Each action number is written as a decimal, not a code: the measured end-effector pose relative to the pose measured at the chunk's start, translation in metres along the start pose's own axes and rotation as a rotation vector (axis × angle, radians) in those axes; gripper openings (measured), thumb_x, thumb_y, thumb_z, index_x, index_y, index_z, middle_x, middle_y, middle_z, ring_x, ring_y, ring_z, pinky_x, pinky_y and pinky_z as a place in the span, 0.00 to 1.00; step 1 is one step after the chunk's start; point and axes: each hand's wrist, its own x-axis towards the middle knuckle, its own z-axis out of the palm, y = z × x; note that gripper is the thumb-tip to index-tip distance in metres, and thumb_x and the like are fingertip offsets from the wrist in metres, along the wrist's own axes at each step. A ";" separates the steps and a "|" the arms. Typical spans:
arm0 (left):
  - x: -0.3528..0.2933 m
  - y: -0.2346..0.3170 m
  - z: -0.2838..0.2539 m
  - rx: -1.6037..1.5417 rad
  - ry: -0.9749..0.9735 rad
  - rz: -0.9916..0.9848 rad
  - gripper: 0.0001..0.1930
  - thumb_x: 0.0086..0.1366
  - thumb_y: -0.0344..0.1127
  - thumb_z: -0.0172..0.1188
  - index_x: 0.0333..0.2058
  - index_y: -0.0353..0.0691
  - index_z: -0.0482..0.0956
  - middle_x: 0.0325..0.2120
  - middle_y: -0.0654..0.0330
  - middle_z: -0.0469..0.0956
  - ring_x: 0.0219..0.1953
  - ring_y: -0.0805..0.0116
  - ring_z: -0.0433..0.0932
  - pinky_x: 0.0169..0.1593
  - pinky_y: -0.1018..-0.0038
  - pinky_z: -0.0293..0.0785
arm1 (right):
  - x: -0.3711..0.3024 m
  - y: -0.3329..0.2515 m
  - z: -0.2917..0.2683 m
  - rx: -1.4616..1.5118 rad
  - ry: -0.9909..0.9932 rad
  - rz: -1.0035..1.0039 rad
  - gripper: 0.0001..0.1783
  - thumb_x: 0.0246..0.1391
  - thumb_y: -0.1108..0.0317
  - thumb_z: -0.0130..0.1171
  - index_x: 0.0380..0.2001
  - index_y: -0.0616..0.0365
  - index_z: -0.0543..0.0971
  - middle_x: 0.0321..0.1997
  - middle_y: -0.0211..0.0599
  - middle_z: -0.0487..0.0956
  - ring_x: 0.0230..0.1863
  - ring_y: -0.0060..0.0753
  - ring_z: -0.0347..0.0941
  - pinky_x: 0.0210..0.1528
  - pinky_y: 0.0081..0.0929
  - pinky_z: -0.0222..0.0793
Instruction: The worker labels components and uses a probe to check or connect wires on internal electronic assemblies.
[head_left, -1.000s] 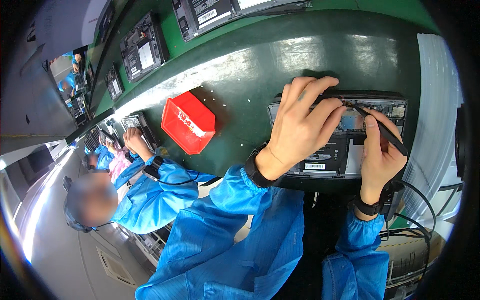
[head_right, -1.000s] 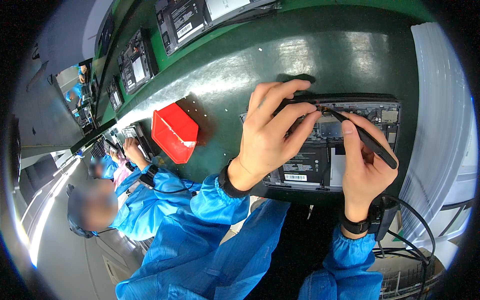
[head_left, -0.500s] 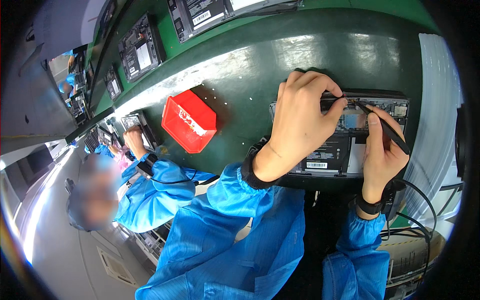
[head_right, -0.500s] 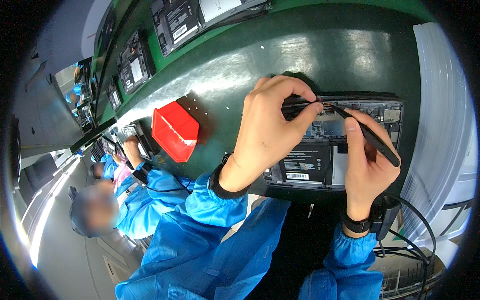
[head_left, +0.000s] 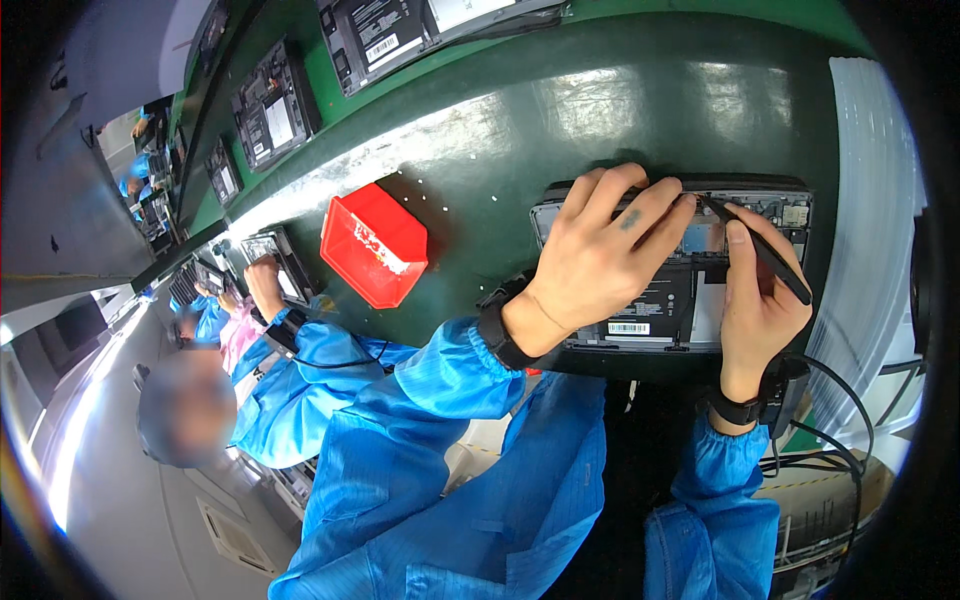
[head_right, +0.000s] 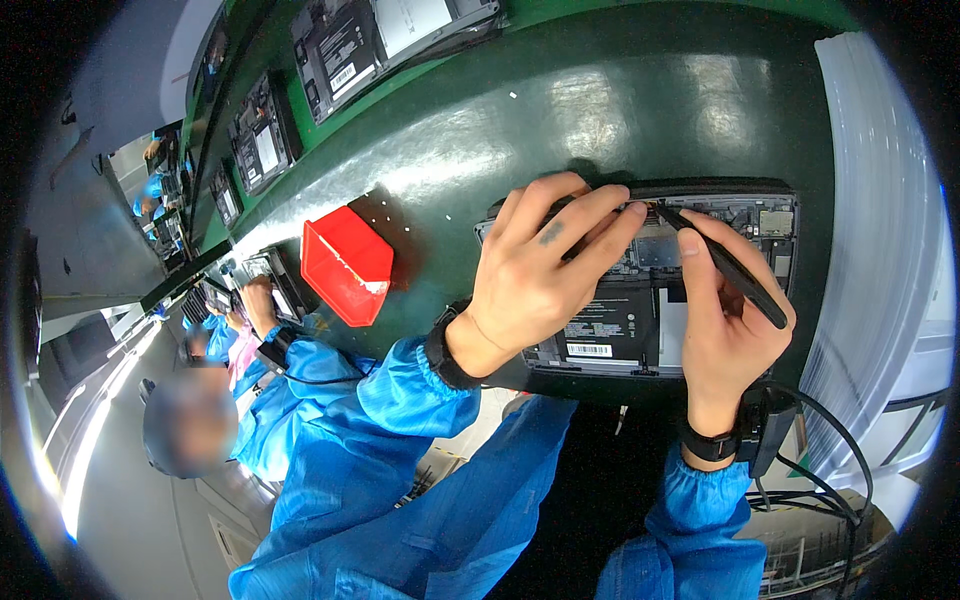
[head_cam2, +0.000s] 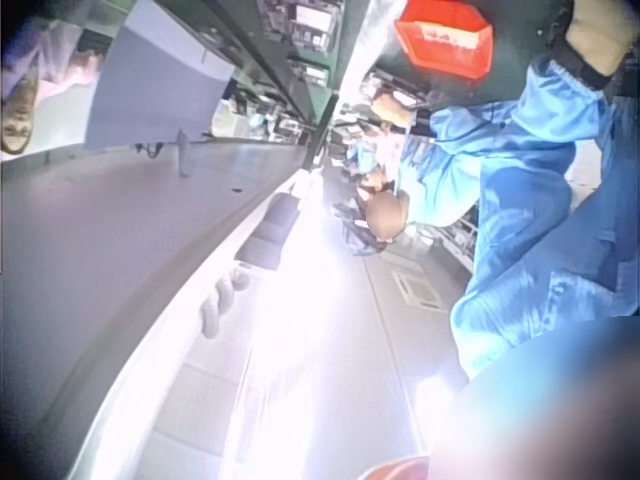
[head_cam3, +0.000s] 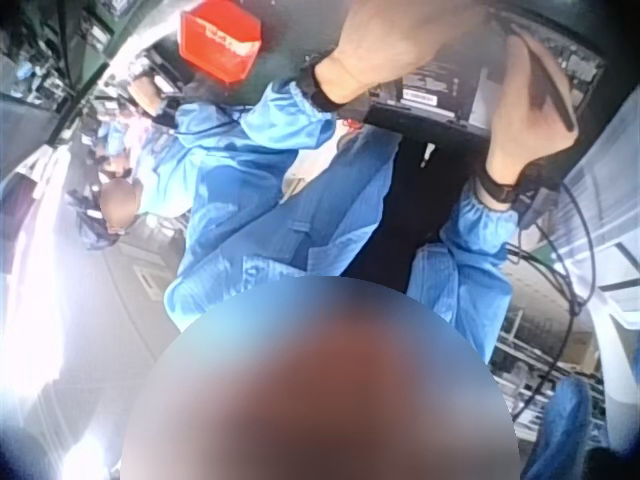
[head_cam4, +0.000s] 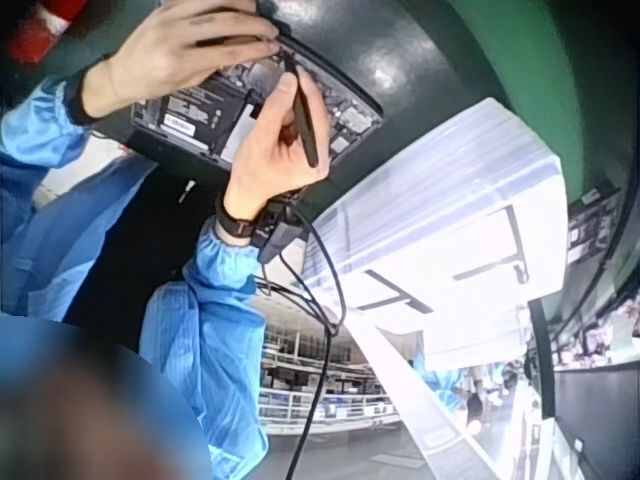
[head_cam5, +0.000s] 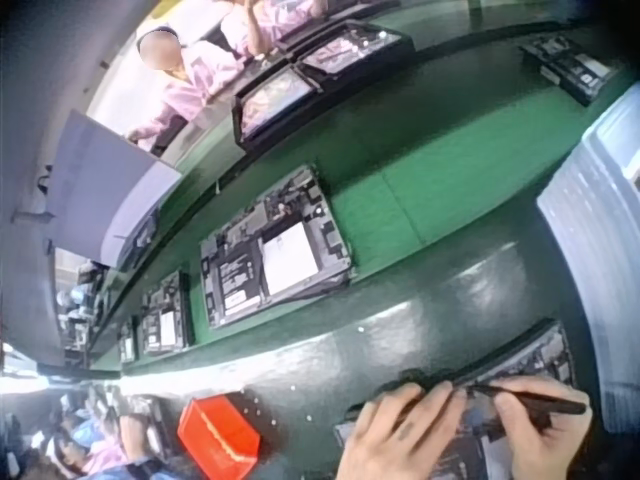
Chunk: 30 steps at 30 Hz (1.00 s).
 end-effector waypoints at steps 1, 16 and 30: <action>0.001 0.002 -0.003 0.033 -0.031 0.005 0.20 0.46 0.29 0.62 0.42 0.40 0.84 0.45 0.60 0.78 0.44 0.58 0.75 0.42 0.66 0.74 | 0.000 -0.002 -0.001 -0.001 -0.020 0.030 0.10 0.58 0.77 0.64 0.43 0.66 0.84 0.37 0.34 0.84 0.32 0.14 0.74 0.32 0.09 0.68; -0.015 0.001 0.001 -0.008 -0.031 0.012 0.23 0.46 0.28 0.61 0.45 0.36 0.82 0.54 0.53 0.76 0.50 0.52 0.75 0.54 0.58 0.76 | 0.000 0.001 0.000 -0.032 -0.123 -0.074 0.12 0.53 0.78 0.67 0.42 0.63 0.84 0.40 0.39 0.86 0.33 0.15 0.76 0.28 0.09 0.65; -0.012 0.000 0.006 -0.031 -0.023 0.004 0.22 0.46 0.27 0.62 0.44 0.34 0.83 0.53 0.53 0.77 0.49 0.52 0.76 0.54 0.58 0.76 | 0.000 0.003 0.002 -0.072 -0.093 -0.049 0.11 0.53 0.77 0.68 0.41 0.63 0.84 0.40 0.36 0.86 0.32 0.14 0.76 0.26 0.11 0.65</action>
